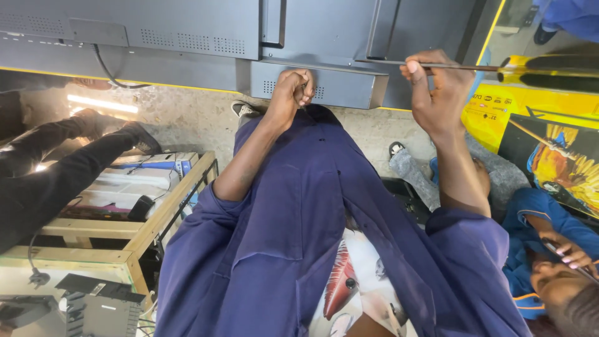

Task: Disassembling a television by removing screws from the back panel and lifting the casing

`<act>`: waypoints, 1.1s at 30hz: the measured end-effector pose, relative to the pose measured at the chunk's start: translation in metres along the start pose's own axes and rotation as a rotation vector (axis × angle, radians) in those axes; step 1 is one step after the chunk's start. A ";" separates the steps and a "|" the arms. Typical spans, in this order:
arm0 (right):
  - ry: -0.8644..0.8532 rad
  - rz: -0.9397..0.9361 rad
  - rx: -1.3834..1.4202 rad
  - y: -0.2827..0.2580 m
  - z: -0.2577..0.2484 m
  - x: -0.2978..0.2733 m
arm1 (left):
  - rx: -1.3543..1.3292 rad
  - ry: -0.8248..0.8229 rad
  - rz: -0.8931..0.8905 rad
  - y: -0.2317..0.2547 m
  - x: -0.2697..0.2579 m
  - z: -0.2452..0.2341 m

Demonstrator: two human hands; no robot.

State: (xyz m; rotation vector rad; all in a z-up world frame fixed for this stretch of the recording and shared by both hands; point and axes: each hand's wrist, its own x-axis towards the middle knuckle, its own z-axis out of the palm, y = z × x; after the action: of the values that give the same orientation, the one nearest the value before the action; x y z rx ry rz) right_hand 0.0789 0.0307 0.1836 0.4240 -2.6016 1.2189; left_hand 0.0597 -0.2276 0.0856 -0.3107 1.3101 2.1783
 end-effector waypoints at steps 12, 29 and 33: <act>-0.032 0.025 0.066 -0.005 0.006 -0.002 | 0.225 -0.044 0.003 0.002 0.002 0.009; 0.166 -0.268 -0.486 -0.037 0.010 0.013 | 1.324 -0.410 0.737 0.004 0.057 0.031; -0.154 -0.533 0.130 -0.100 0.059 0.025 | 1.373 -0.467 0.782 0.013 0.081 0.038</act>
State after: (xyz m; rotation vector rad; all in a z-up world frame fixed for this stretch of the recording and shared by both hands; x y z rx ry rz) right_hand 0.0856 -0.0798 0.2255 1.1868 -2.2972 1.1943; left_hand -0.0098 -0.1713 0.0759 1.3016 2.4244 1.1280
